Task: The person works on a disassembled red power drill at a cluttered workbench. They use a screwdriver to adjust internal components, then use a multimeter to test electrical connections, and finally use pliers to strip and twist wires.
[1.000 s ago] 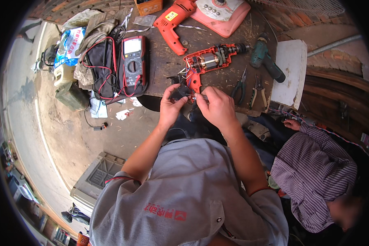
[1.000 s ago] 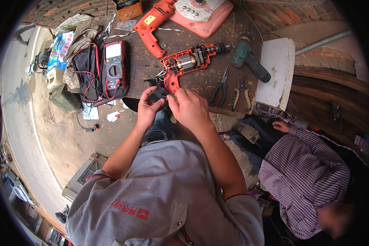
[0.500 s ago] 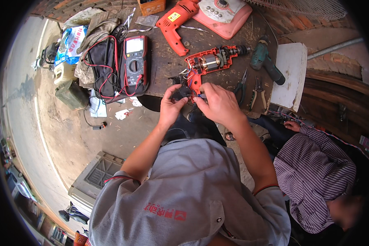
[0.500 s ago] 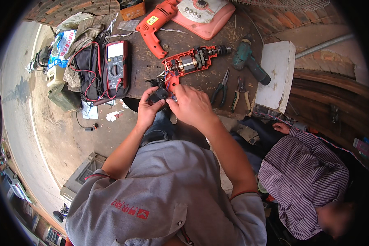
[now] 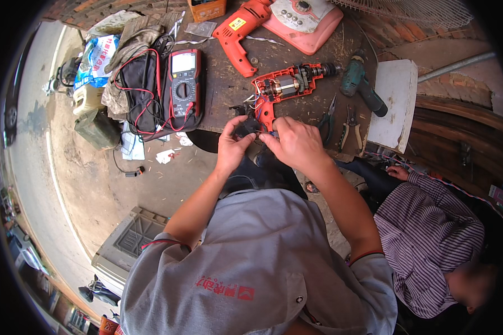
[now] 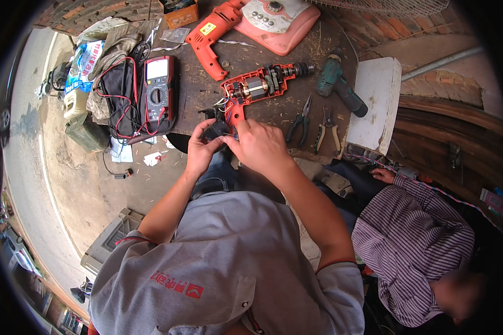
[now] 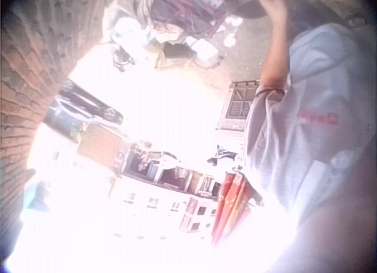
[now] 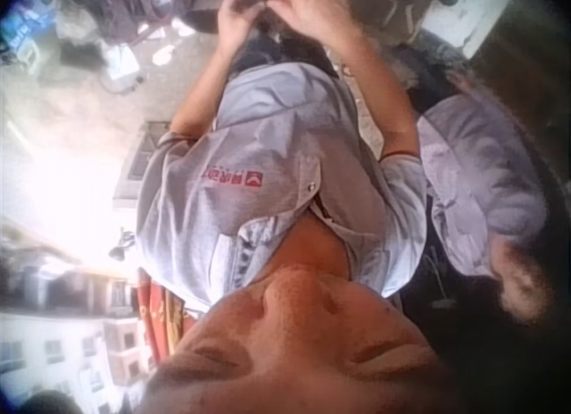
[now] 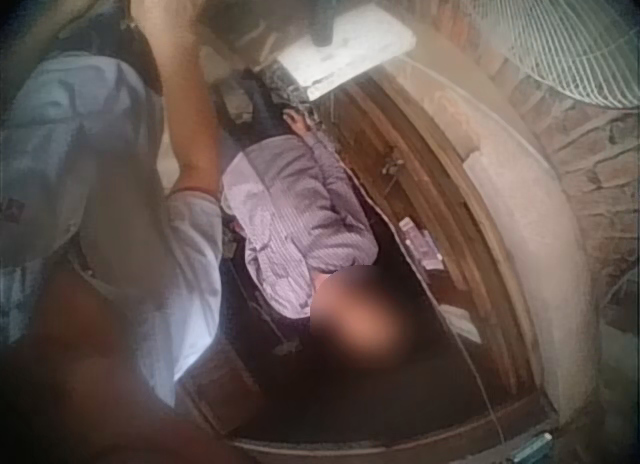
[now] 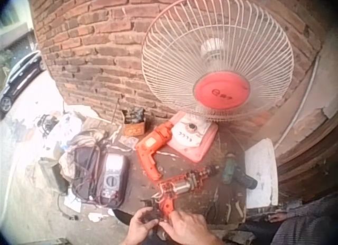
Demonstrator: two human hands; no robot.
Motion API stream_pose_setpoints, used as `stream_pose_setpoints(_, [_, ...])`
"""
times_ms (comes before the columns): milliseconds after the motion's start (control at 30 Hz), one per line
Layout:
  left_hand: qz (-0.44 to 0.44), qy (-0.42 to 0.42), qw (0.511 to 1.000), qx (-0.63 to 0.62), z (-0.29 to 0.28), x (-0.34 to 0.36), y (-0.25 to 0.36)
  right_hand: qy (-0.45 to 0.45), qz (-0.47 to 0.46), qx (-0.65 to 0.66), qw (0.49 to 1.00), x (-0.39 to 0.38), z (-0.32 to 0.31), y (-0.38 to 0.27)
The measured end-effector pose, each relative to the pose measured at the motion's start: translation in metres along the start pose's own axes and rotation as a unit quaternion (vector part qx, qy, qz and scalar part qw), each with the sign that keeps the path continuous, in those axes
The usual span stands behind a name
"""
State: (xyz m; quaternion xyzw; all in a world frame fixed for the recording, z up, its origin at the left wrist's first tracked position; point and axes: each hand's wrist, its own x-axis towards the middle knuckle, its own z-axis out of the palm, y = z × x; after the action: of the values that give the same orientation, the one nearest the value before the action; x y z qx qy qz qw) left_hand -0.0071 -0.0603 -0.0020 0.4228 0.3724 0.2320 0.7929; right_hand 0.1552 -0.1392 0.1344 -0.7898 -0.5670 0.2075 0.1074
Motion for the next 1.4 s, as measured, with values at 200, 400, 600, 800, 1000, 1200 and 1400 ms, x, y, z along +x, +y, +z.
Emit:
stream_pose_setpoints(200, [0.006, 0.013, 1.0, 0.01, 0.0, 0.001, -0.005, -0.021, 0.036, 0.018, 0.999, -0.001, 0.0, -0.007])
stream_pose_setpoints(400, [0.004, 0.011, 1.0, 0.015, -0.004, 0.003, -0.011, -0.01, 0.041, 0.019, 0.999, -0.002, 0.003, -0.005])
stream_pose_setpoints(600, [0.008, 0.013, 0.999, 0.029, -0.004, 0.002, -0.009, 0.0, 0.035, 0.045, 0.998, -0.001, 0.005, -0.007])
stream_pose_setpoints(800, [0.014, 0.017, 0.999, 0.034, -0.004, 0.002, -0.007, 0.062, 0.006, 0.089, 0.994, -0.002, 0.008, -0.008])
stream_pose_setpoints(1000, [0.011, 0.025, 0.998, 0.056, -0.008, 0.004, -0.011, 0.021, 0.062, 0.031, 0.997, -0.001, 0.014, -0.008])
stream_pose_setpoints(1200, [0.012, 0.016, 0.999, 0.047, -0.011, 0.005, -0.012, 0.054, 0.05, 0.093, 0.993, 0.002, 0.016, -0.005])
stream_pose_setpoints(1400, [0.006, 0.012, 0.999, 0.035, -0.007, 0.003, -0.007, 0.01, 0.087, 0.073, 0.993, 0.005, 0.017, -0.009])
